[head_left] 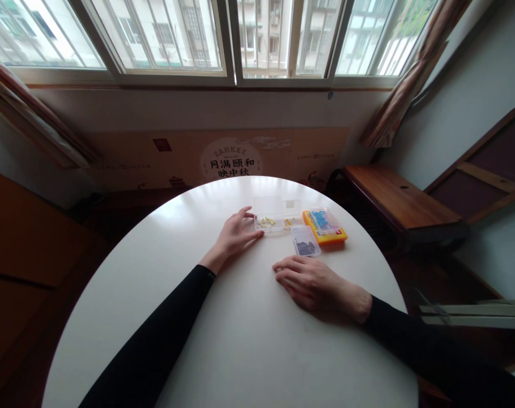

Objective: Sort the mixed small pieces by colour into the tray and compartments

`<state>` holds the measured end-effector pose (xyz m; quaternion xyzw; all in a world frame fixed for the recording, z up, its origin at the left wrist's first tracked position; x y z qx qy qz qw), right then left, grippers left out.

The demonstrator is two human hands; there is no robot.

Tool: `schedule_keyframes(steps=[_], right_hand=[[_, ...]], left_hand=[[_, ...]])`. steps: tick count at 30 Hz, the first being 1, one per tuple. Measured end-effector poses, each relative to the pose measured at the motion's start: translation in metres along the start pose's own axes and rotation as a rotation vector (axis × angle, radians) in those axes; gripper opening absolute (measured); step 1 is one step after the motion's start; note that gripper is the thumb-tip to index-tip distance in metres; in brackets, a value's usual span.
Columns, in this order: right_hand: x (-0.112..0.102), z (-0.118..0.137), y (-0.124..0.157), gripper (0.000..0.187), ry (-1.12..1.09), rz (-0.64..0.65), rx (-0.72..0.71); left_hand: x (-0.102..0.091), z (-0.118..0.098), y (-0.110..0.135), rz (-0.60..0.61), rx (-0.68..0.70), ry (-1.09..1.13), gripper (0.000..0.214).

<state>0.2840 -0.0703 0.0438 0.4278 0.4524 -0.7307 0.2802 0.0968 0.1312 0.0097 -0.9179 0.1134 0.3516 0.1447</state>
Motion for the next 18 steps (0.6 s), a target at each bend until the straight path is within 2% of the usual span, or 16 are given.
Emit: schedule_keyframes(steps=[7, 14, 18], right_hand=[[0.001, -0.001, 0.001, 0.023, 0.009, 0.013, 0.016], [0.003, -0.003, 0.0, 0.022, 0.048, -0.061, -0.033], [0.005, -0.008, 0.0, 0.037, 0.085, -0.18, 0.01]], left_hand=[[-0.012, 0.005, 0.025, 0.003, 0.012, -0.02, 0.081], [-0.042, 0.007, 0.082, 0.006, -0.002, -0.087, 0.078], [-0.052, 0.0, 0.111, 0.001, 0.026, -0.118, 0.078]])
Point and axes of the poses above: each hand's wrist, its own y-axis away from the middle knuckle, its own x-axis out of the palm, z = x × y, the point moved 6 cm from there along -y, towards the middle knuckle, and after that the axes turned 12 degrees about -x, right-handed, at the moved point
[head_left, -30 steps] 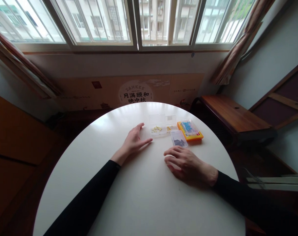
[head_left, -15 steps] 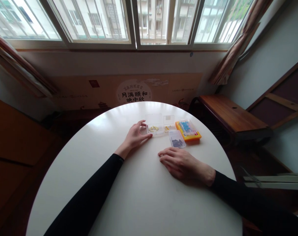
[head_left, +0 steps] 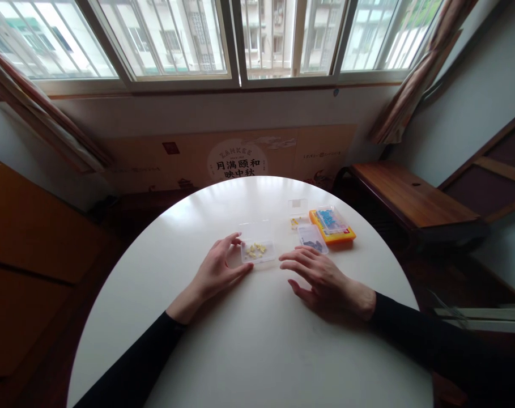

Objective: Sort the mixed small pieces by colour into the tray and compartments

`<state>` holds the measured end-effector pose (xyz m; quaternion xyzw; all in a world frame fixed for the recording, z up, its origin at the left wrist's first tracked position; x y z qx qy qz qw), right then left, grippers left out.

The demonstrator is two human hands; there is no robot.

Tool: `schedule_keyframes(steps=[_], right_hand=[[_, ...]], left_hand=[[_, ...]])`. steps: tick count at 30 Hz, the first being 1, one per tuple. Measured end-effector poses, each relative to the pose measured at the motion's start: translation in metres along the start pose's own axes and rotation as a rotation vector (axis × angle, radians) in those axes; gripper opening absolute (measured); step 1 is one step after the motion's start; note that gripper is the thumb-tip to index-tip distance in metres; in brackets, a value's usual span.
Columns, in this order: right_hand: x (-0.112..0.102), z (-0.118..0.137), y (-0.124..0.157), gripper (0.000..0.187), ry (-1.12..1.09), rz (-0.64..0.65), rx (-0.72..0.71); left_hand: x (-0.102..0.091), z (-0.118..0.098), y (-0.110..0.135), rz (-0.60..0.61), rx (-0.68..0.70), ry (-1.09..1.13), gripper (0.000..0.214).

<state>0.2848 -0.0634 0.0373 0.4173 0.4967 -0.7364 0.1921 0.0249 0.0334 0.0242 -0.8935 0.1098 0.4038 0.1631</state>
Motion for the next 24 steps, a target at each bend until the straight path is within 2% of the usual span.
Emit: schedule_keyframes(steps=[3, 6, 10, 14, 18, 24], right_hand=[[0.003, -0.004, -0.006, 0.061, 0.048, -0.09, 0.063], [0.009, -0.005, -0.021, 0.088, 0.047, -0.125, 0.083], [0.017, -0.01, -0.038, 0.106, 0.018, -0.148, 0.109], [0.02, -0.018, -0.037, 0.108, 0.013, -0.159, 0.16], [0.022, -0.017, -0.031, 0.105, 0.003, -0.133, 0.15], [0.021, -0.013, -0.033, 0.082, 0.03, -0.168, 0.104]], left_hand=[[-0.003, -0.006, 0.017, 0.001, 0.023, -0.008, 0.078], [-0.005, -0.008, 0.029, 0.005, 0.029, -0.001, 0.078], [-0.005, -0.005, 0.036, 0.016, 0.015, 0.012, 0.078], [-0.004, -0.005, 0.036, 0.016, 0.034, -0.006, 0.074], [-0.005, -0.009, 0.035, 0.016, 0.042, -0.017, 0.069], [-0.009, -0.016, 0.035, 0.001, 0.029, -0.008, 0.061]])
Point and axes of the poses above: each hand's wrist, its own y-axis away from the middle knuckle, its own x-axis out of the palm, z = x × y, the point moved 6 cm from there along -y, towards the middle knuckle, and after that the axes turned 12 degrees about -x, right-handed, at the moved point
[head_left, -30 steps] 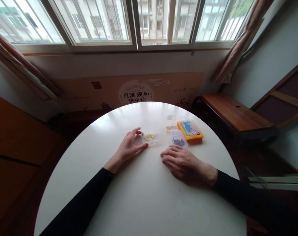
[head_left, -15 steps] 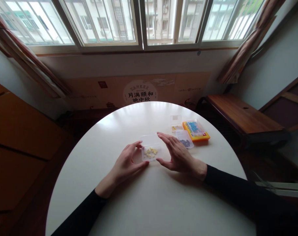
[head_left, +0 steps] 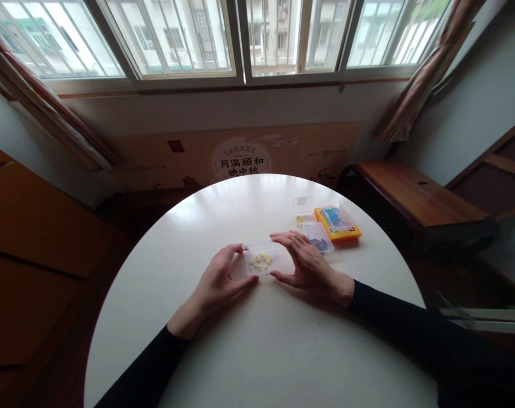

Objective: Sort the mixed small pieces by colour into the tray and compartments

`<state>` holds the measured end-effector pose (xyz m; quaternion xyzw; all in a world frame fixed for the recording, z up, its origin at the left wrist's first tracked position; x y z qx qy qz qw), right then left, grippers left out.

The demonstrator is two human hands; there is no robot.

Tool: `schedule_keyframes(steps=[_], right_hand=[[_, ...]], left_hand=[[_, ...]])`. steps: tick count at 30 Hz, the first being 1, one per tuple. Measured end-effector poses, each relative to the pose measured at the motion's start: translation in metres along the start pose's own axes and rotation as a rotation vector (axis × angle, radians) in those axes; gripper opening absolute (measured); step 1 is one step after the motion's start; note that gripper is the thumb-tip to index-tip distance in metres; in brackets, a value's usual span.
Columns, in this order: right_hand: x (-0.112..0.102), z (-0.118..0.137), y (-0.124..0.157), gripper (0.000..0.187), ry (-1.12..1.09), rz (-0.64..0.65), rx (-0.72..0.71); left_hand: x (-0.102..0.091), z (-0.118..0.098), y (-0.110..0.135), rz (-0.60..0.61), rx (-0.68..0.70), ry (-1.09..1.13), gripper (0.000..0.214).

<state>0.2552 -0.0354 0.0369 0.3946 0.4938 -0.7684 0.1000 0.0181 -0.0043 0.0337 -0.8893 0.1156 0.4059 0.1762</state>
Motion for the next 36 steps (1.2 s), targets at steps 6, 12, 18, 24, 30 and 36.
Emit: schedule_keyframes(steps=[6, 12, 18, 24, 30, 36], right_hand=[[0.007, 0.008, -0.004, 0.042, -0.075, 0.106, -0.105], [0.006, 0.011, -0.005, 0.032, -0.118, 0.149, -0.088], [0.006, 0.013, -0.006, 0.031, -0.18, 0.176, -0.072], [0.01, 0.009, -0.005, 0.011, -0.162, 0.151, -0.046], [0.014, 0.007, -0.003, 0.014, -0.137, 0.165, -0.053], [0.009, 0.014, -0.005, 0.039, -0.08, 0.193, -0.062]], left_hand=[[-0.001, -0.009, 0.001, -0.008, 0.096, -0.023, 0.045], [-0.001, -0.016, 0.004, 0.017, 0.136, -0.032, 0.041], [0.0, -0.015, 0.002, 0.033, 0.117, 0.001, 0.024], [0.002, -0.014, 0.0, 0.042, 0.129, 0.048, 0.022], [0.003, -0.012, -0.001, 0.005, 0.15, -0.004, 0.021], [0.003, -0.009, 0.001, -0.011, 0.159, -0.02, 0.027]])
Point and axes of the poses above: each hand's wrist, its own y-axis away from the middle knuckle, its own x-axis out of the palm, z = x × y, the point moved 6 cm from there along -y, towards the middle knuckle, and after that the axes turned 12 degrees about -x, right-handed, at the moved point
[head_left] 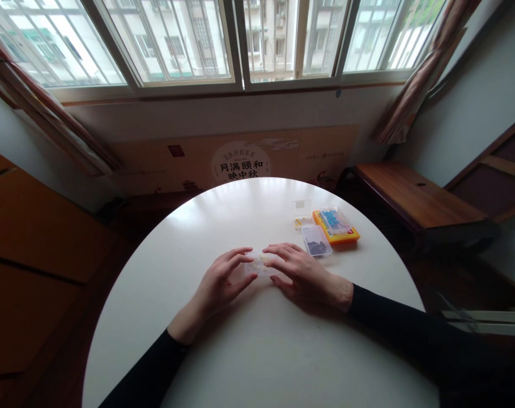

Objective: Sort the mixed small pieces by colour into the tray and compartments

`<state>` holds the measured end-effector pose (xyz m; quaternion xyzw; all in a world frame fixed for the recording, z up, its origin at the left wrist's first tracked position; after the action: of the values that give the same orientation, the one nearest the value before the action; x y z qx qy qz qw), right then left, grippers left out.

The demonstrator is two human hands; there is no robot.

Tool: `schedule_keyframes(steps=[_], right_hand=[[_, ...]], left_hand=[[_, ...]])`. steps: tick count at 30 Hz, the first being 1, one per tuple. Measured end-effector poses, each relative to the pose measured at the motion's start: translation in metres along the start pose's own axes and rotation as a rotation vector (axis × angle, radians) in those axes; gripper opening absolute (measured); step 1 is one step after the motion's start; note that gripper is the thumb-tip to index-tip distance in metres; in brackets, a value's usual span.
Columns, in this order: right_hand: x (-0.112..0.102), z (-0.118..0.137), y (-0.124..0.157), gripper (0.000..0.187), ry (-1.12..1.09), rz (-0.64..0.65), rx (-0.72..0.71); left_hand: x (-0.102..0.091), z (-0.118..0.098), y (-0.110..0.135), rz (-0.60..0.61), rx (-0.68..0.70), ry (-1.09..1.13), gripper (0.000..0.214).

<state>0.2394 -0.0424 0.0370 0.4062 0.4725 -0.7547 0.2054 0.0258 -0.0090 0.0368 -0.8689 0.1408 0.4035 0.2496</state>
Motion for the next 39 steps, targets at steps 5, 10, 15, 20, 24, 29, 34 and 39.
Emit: schedule_keyframes(steps=[5, 10, 15, 20, 24, 29, 34, 39], right_hand=[[0.0, -0.005, 0.003, 0.045, 0.057, 0.023, 0.075], [0.0, -0.009, 0.006, 0.06, 0.122, 0.08, 0.067], [-0.005, -0.009, 0.004, 0.066, 0.147, 0.108, 0.052], [-0.003, -0.007, 0.002, 0.056, 0.156, 0.075, 0.035], [-0.002, -0.007, 0.001, 0.057, 0.179, 0.06, 0.039], [-0.005, -0.011, 0.002, 0.066, 0.161, 0.062, 0.026], [-0.007, -0.015, 0.004, 0.067, 0.144, 0.063, 0.034], [-0.008, -0.01, 0.003, 0.066, 0.143, 0.051, 0.069]], left_hand=[[0.001, 0.004, 0.001, -0.033, -0.013, -0.079, 0.04], [0.002, 0.006, 0.0, -0.042, -0.013, -0.088, 0.037], [0.003, 0.007, 0.0, -0.041, -0.022, -0.115, 0.035], [0.002, 0.006, 0.0, -0.061, -0.042, -0.121, 0.03], [0.001, 0.003, -0.001, -0.055, -0.04, -0.098, 0.027], [-0.001, -0.001, -0.001, -0.038, -0.044, -0.088, 0.03], [-0.002, -0.006, -0.002, -0.021, -0.041, -0.104, 0.039], [0.002, -0.005, -0.002, -0.008, -0.04, -0.076, 0.034]])
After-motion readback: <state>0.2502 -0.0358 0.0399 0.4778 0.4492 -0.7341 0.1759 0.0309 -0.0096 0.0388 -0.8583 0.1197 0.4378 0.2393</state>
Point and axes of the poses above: each hand's wrist, its own y-axis away from the middle knuckle, its own x-axis out of the palm, z = x × y, the point moved 6 cm from there along -y, towards the middle knuckle, and after that the axes turned 12 degrees about -x, right-handed, at the moved point
